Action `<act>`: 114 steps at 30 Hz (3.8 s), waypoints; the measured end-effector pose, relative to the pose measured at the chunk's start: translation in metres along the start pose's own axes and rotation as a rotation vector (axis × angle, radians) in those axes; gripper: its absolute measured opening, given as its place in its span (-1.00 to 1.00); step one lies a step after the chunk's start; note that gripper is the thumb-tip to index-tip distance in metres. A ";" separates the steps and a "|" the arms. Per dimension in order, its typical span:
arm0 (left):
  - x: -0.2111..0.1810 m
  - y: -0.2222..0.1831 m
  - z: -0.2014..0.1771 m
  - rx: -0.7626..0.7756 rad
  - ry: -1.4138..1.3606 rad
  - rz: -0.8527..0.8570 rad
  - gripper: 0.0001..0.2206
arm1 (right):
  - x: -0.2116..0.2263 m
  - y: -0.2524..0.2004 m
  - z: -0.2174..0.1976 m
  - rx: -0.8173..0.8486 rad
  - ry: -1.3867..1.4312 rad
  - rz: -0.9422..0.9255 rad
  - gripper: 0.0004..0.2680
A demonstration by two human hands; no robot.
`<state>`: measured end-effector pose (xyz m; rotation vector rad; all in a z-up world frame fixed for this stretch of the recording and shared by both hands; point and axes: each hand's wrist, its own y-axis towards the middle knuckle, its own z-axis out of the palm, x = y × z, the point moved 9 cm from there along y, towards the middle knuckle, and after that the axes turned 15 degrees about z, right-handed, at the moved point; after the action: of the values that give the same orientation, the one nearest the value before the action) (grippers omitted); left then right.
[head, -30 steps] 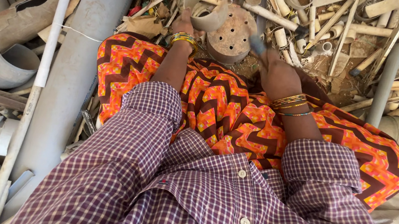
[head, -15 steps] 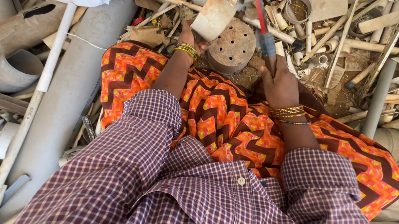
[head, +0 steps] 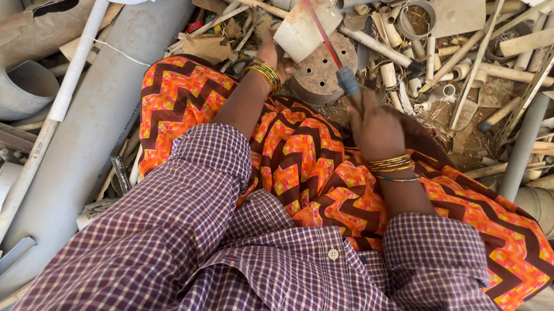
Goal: The person uses a saw to scrape and clean the edges of discarded PVC pipe pieces while sitting in a large pile of plastic debris.
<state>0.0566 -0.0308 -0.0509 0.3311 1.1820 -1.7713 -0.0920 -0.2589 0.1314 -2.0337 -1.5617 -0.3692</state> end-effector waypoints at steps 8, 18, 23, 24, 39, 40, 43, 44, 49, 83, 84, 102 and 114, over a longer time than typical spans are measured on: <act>0.005 -0.047 0.051 0.084 0.024 -0.033 -0.41 | -0.039 0.007 0.030 0.239 0.286 0.323 -0.79; 0.053 -0.035 0.059 0.190 -0.293 -0.095 -0.53 | -0.016 0.003 0.014 0.016 0.309 0.129 -0.73; 0.066 -0.025 0.047 0.132 -0.342 -0.065 -0.57 | -0.010 -0.001 0.017 0.080 0.270 0.162 -0.71; 0.067 -0.023 0.047 0.117 -0.341 -0.054 -0.57 | -0.006 -0.001 0.015 0.066 0.266 0.125 -0.71; 0.056 -0.027 0.037 -0.012 -0.407 -0.041 -0.56 | -0.005 -0.008 0.026 0.330 0.500 0.236 -0.65; 0.054 -0.024 0.035 -0.024 -0.409 -0.017 -0.56 | -0.003 -0.010 0.031 0.434 0.614 0.265 -0.65; 0.055 -0.020 0.029 -0.051 -0.421 0.007 -0.57 | 0.002 -0.014 0.041 0.633 0.867 0.348 -0.68; 0.056 -0.019 0.028 -0.057 -0.424 0.006 -0.57 | 0.002 -0.014 0.043 0.678 0.938 0.376 -0.70; 0.055 -0.017 0.030 -0.019 -0.411 0.017 -0.58 | -0.004 -0.011 0.046 0.768 1.125 0.375 -0.57; 0.106 0.019 0.021 0.148 -0.378 -0.112 -0.60 | -0.013 0.002 0.035 -0.032 0.191 0.067 -0.60; 0.077 0.022 0.033 0.417 0.077 0.347 -0.58 | -0.014 0.002 0.039 -0.003 0.124 0.077 -0.57; 0.041 0.030 0.011 -0.284 -0.377 0.110 -0.52 | -0.071 0.030 0.014 -0.124 0.113 0.200 -0.66; -0.285 -0.023 -0.069 -0.032 -0.202 0.663 -0.33 | -0.056 0.026 -0.012 -0.154 0.453 0.327 -0.78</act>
<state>0.1662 0.1865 0.1146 0.4512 0.8250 -1.1729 -0.0826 -0.3152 0.1055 -2.0862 -0.9378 -0.7765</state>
